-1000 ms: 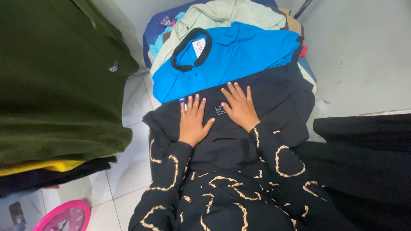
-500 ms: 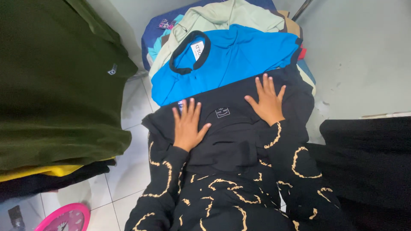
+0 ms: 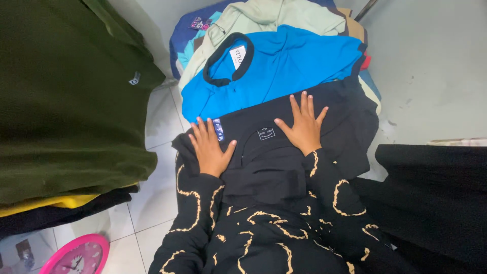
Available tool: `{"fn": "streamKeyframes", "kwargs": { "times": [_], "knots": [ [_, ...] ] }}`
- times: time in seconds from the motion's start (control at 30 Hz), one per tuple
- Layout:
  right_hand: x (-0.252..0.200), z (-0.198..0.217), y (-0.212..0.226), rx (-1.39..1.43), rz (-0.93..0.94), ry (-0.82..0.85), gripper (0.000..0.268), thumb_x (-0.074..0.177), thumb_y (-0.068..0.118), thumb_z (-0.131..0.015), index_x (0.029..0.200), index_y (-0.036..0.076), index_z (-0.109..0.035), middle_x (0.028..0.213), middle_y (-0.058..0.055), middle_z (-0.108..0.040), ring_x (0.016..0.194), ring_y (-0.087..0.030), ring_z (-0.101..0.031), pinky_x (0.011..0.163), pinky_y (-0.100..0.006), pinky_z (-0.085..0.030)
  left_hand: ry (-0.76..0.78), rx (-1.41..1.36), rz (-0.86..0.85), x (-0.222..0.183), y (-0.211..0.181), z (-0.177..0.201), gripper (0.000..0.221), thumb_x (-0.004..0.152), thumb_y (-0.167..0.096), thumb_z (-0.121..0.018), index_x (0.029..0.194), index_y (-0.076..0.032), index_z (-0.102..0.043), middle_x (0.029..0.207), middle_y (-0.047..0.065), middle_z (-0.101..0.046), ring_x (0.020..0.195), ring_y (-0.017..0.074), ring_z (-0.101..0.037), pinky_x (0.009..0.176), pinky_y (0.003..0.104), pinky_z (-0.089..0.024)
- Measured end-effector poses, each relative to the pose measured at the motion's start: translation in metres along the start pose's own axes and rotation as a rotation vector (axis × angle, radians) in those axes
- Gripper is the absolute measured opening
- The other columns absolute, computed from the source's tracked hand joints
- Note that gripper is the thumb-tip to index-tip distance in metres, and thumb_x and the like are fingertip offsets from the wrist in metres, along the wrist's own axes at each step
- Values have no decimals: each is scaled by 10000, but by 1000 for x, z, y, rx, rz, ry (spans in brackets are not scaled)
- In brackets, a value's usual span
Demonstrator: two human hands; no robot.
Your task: Putting a t-shirt on a hanger and hanging it on a clothing rack.
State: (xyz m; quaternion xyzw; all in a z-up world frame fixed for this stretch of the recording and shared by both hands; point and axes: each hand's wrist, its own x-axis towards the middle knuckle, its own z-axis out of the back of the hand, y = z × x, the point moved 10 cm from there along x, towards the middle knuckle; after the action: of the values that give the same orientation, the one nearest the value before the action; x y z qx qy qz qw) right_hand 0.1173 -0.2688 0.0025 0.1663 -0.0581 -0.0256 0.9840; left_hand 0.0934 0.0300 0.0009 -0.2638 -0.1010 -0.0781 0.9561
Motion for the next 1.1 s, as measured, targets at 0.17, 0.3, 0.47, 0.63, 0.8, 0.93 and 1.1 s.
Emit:
{"fn": "streamKeyframes", "kwargs": {
  "times": [0.17, 0.3, 0.47, 0.63, 0.8, 0.93, 1.1],
  "knots": [
    [3, 6, 1, 17, -4, -36, 904, 913, 686, -573, 1598, 127, -381, 1684, -241, -222, 1569, -395, -163, 1132, -778, 17, -36, -25, -31, 1, -2, 0, 1007, 899, -552, -689, 1595, 48, -275, 1676, 328, -152, 1557, 529, -90, 1216, 679, -105],
    [-2, 8, 3, 18, -28, -36, 890, 898, 686, -588, 1580, 146, -398, 1677, -227, -234, 1566, -386, -180, 1144, -769, 5, -28, -24, -32, -1, -2, 1, 997, 896, -546, -682, 1587, 48, -276, 1673, 325, -154, 1554, 526, -93, 1219, 663, -110],
    [0, 10, 1, 28, -43, -61, 890, 875, 688, -592, 1568, 160, -407, 1680, -217, -241, 1568, -373, -189, 1155, -755, -8, -50, -19, -58, 0, -3, 3, 994, 891, -542, -677, 1580, 50, -276, 1670, 322, -159, 1552, 527, -98, 1213, 659, -122],
    [7, -4, -7, 41, 49, 84, 918, 865, 671, -631, 1556, 119, -384, 1642, -259, -204, 1518, -419, -159, 1082, -773, -20, 94, 74, 85, 15, -6, 22, 984, 819, -579, -696, 1539, -13, -336, 1638, 262, -232, 1523, 444, -189, 1195, 657, -132],
    [42, 69, -53, 266, 68, 41, 657, 869, 493, -712, 1394, 119, -587, 1462, -205, -525, 1374, -380, -472, 1104, -536, -381, -30, -12, -69, 79, -53, 42, 927, 800, -538, -738, 1488, -12, -407, 1563, 272, -351, 1465, 437, -306, 1170, 639, -167],
    [68, 245, -45, 216, 111, -365, 393, 887, 305, -768, 1195, 65, -722, 1126, -164, -717, 1039, -370, -681, 888, -434, -536, -120, -319, -440, 154, -179, 79, 836, 832, -409, -789, 1480, 0, -456, 1510, 284, -447, 1410, 453, -401, 1180, 535, -299],
    [62, 455, 10, -13, 257, -803, 227, 942, 182, -738, 1141, 75, -751, 1094, -124, -702, 1004, -363, -644, 863, -455, -520, -30, -664, -651, 256, -349, 88, 736, 902, -376, -762, 1485, -16, -494, 1502, 246, -512, 1418, 392, -474, 1185, 467, -377]
  ]
}}
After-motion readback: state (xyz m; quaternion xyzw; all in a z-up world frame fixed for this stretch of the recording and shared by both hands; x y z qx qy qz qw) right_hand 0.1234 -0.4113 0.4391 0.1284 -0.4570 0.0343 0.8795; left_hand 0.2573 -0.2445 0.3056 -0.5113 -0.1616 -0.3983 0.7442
